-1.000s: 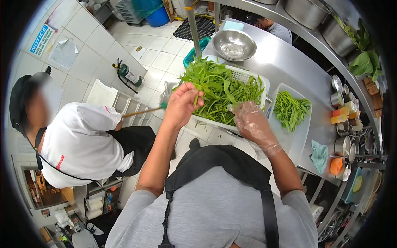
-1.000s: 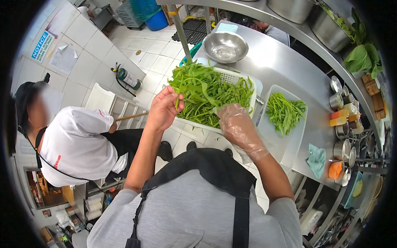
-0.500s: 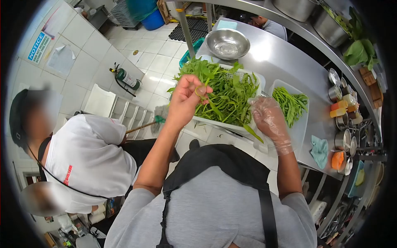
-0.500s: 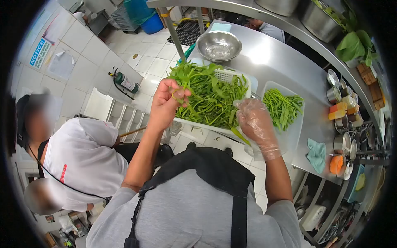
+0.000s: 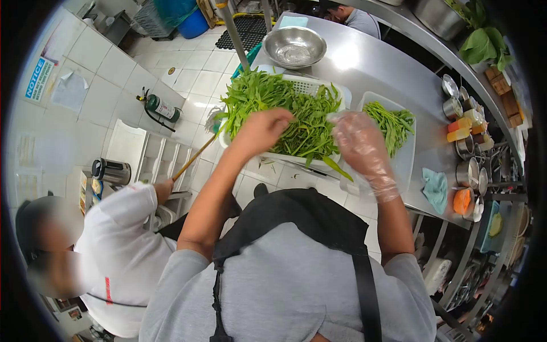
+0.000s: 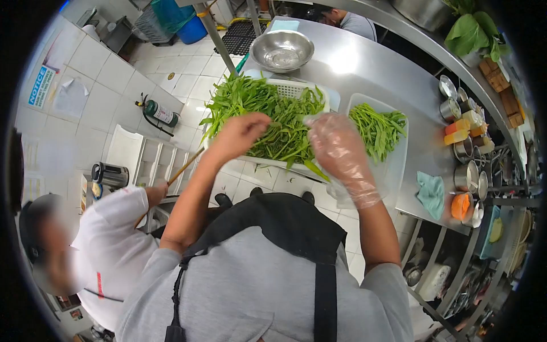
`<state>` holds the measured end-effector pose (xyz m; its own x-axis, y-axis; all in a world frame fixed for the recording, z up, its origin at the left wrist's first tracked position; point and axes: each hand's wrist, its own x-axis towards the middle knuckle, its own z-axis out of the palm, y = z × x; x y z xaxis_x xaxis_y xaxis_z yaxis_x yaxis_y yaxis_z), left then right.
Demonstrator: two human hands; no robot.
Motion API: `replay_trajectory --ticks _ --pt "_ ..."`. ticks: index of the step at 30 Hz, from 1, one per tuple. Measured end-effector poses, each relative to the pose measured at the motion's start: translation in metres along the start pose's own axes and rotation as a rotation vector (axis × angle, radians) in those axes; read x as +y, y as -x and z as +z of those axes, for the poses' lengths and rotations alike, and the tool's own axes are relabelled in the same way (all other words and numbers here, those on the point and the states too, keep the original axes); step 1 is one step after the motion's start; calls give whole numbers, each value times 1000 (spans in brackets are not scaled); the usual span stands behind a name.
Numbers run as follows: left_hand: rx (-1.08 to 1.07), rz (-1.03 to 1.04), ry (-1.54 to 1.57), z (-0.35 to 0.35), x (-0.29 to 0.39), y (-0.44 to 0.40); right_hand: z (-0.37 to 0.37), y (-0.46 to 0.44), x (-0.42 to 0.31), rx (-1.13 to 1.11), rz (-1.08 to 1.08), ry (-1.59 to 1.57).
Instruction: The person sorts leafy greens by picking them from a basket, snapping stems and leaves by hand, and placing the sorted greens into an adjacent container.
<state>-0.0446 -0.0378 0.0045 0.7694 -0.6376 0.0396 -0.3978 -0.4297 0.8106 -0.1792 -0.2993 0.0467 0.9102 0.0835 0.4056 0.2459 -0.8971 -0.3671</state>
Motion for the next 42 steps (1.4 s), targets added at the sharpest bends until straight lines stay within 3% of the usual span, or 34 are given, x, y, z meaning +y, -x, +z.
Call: replay_trajectory --ticks 1,4,10,12,16,22,24,31,38,42 --pt "104 -83 -108 -10 0 -1 10 1 -7 -24 -21 -16" --pt "90 -100 -287 -17 -14 2 42 0 -15 -370 15 -16" --pt "-58 -210 -467 42 -32 -1 105 0 24 -670 -18 156" --pt "-119 -319 -522 47 -29 -5 113 -9 28 -652 -27 137" --pt "16 -164 -442 42 -38 2 103 -11 20 -713 16 119" --pt "252 -25 -274 31 -14 19 41 19 -2 -188 111 -138" --pt "316 57 -260 38 -3 22 29 18 1 -194 202 -186" --pt "55 155 -347 73 -4 32 27 25 19 -255 287 -219" --pt "-43 16 -391 41 24 26 11 53 35 -108 407 -269" --pt "-137 -58 -553 66 27 -4 4 54 38 -97 425 -480"
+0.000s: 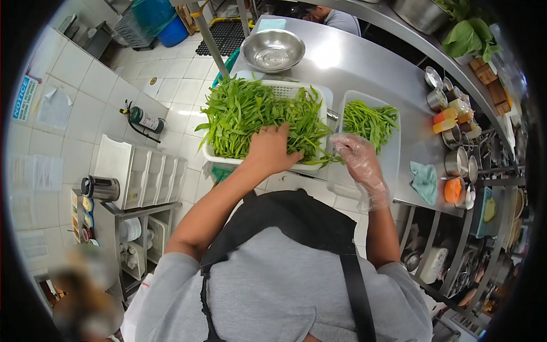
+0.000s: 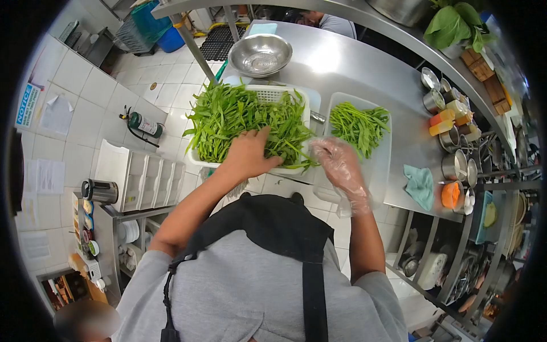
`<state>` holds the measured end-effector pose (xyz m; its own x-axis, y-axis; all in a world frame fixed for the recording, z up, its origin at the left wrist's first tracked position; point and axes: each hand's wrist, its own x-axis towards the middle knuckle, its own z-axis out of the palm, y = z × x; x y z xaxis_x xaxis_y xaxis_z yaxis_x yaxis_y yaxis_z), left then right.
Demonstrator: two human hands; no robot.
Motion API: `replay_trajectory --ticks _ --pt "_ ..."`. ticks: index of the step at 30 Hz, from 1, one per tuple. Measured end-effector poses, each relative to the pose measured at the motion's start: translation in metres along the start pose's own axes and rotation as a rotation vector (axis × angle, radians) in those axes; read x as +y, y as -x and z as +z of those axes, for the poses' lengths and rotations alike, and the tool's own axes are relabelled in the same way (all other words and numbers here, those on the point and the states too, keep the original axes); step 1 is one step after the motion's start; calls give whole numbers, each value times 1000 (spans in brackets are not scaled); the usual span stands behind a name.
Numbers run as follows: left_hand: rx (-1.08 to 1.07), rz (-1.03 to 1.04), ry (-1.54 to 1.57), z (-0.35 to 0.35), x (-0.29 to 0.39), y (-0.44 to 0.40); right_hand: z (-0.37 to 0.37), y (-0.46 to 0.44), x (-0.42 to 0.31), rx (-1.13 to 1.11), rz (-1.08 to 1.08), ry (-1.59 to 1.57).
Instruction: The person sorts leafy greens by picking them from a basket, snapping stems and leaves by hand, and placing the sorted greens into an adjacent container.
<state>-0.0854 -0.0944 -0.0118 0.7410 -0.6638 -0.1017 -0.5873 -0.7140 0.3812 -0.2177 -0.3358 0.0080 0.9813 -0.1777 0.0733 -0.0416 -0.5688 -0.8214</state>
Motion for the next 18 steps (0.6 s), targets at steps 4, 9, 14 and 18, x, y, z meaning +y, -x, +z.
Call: replay_trajectory --ticks 4,9,14,18 --pt "-177 -81 -150 36 21 -39 35 -9 23 -63 176 -481" --pt "-145 -72 -243 46 17 -54 42 6 18 167 153 -510" --pt "63 -68 289 47 -28 -57 20 31 22 289 234 -623" --pt "128 54 1034 26 -77 -48 10 46 35 263 255 -588"
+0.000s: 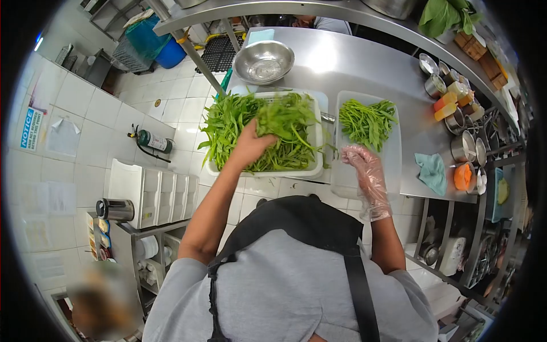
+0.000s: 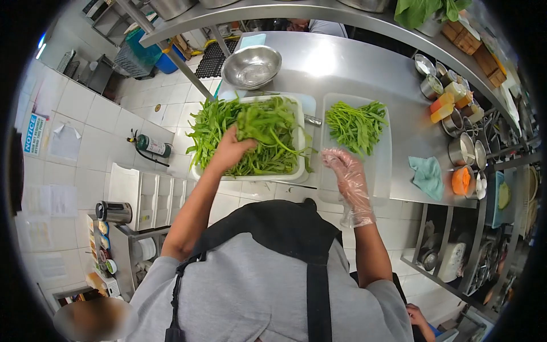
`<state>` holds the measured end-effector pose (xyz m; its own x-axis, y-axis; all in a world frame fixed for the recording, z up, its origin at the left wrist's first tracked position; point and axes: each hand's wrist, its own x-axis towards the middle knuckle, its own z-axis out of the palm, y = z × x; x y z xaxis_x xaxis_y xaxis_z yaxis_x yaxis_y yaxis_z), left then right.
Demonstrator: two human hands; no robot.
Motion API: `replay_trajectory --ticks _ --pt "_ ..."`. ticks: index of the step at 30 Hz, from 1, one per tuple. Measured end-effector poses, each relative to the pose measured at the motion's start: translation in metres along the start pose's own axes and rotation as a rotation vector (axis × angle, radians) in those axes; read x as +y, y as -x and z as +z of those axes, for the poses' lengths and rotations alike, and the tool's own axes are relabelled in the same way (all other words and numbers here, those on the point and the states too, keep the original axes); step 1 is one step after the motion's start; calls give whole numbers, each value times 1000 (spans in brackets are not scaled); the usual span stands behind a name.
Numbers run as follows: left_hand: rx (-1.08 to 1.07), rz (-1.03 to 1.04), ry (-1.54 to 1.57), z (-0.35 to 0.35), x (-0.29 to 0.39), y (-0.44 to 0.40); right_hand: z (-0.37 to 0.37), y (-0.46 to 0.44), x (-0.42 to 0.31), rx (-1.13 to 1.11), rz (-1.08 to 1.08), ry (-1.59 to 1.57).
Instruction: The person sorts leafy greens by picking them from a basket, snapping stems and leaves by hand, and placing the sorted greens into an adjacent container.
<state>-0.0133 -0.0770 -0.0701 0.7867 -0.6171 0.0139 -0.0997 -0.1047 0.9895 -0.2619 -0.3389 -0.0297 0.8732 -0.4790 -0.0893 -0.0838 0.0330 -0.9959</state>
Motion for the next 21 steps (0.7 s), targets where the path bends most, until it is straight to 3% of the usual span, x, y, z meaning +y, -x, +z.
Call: replay_trajectory --ticks 2,5,8,10,18,21 --pt "17 -194 238 -23 32 7 1 -2 7 -12 26 -16" --pt "88 -239 424 -54 42 8 21 -11 0 -32 103 71" --pt "86 -245 612 -77 42 6 52 -16 -10 -69 -212 432" --pt "-5 -297 818 -91 47 4 68 -20 -22 -130 -246 445" --pt "-147 -33 1199 -106 86 -5 89 -25 -24 -257 -312 487" --pt "-181 -28 1272 -112 92 -12 89 -24 -28 -287 -287 546"
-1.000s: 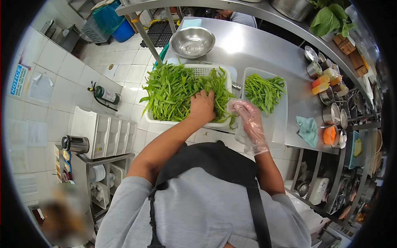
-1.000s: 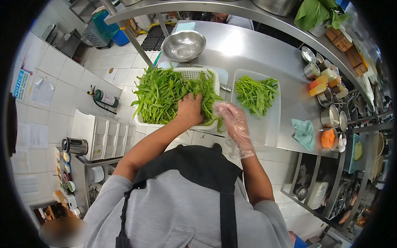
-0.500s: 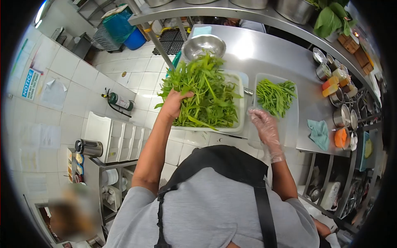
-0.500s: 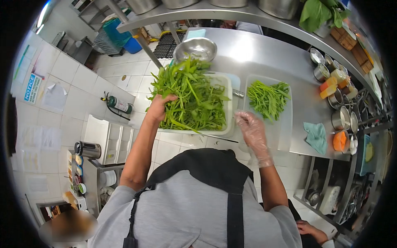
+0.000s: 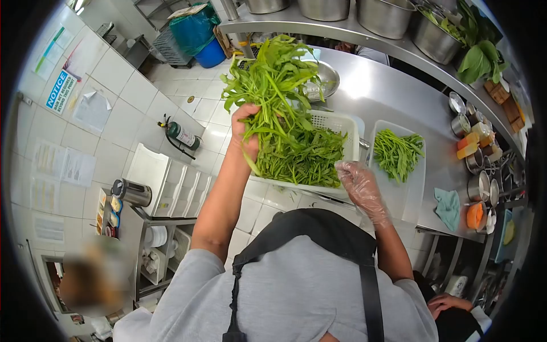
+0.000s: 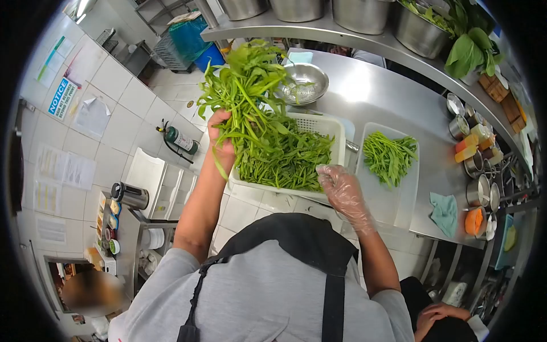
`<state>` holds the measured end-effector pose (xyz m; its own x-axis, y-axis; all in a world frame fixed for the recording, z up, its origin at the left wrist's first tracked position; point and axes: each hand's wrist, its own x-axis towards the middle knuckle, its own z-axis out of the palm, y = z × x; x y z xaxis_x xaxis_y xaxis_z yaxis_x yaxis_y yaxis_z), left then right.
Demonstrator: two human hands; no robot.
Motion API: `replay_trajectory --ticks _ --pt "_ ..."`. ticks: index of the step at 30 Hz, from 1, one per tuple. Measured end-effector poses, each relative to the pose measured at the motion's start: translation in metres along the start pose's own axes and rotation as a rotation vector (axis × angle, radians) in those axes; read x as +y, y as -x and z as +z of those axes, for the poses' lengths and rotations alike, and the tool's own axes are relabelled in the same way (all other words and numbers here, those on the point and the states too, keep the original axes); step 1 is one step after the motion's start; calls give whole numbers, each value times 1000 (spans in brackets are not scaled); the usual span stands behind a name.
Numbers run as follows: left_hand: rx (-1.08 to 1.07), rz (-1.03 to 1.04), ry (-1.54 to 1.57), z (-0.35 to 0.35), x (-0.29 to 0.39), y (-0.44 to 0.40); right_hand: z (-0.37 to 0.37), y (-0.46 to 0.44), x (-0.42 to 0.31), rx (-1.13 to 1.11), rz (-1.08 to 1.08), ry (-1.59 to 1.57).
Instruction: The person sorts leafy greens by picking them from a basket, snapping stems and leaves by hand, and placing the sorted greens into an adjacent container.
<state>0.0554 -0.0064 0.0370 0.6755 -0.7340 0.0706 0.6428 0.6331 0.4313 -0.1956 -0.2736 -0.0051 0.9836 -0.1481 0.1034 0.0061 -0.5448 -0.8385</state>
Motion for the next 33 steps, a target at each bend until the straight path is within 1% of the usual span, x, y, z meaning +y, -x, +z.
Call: replay_trajectory --ticks 2,5,8,9,10,13,17,20,21,22,23,25,26,27,29,30,33 --pt "-50 -3 30 -3 7 -3 1 0 1 -31 36 4" --pt "-71 29 -8 1 20 -6 7 0 4 -6 -48 110" --pt "-26 106 -8 6 31 -3 15 1 17 37 -113 154" --pt "-7 131 -3 9 36 -2 16 1 18 43 -107 147" --pt "-35 117 35 7 43 -2 16 1 19 48 -100 140" --pt "-58 158 -20 -5 70 1 17 1 20 38 -79 115" --pt "-4 218 -38 -25 108 12 21 -1 24 58 -54 109" --pt "1 235 -37 -41 132 22 19 -3 17 19 95 57" --pt "10 238 -25 -47 139 25 19 -4 18 10 117 82" --pt "64 271 -50 -54 145 28 16 -5 20 2 140 110" --pt "58 284 -65 -63 151 32 16 -7 20 -5 163 139" --pt "49 307 -96 -79 161 40 15 -9 10 31 259 54" --pt "83 311 -96 -86 165 44 15 -9 6 50 310 14" --pt "87 323 -109 -95 169 47 16 -10 7 72 324 13" --pt "96 348 -139 -116 179 50 11 -13 21 118 349 11" --pt "120 358 -113 -120 182 53 10 -13 40 156 415 -60" --pt "55 320 -98 -153 195 58 2 -15 55 151 516 -223"
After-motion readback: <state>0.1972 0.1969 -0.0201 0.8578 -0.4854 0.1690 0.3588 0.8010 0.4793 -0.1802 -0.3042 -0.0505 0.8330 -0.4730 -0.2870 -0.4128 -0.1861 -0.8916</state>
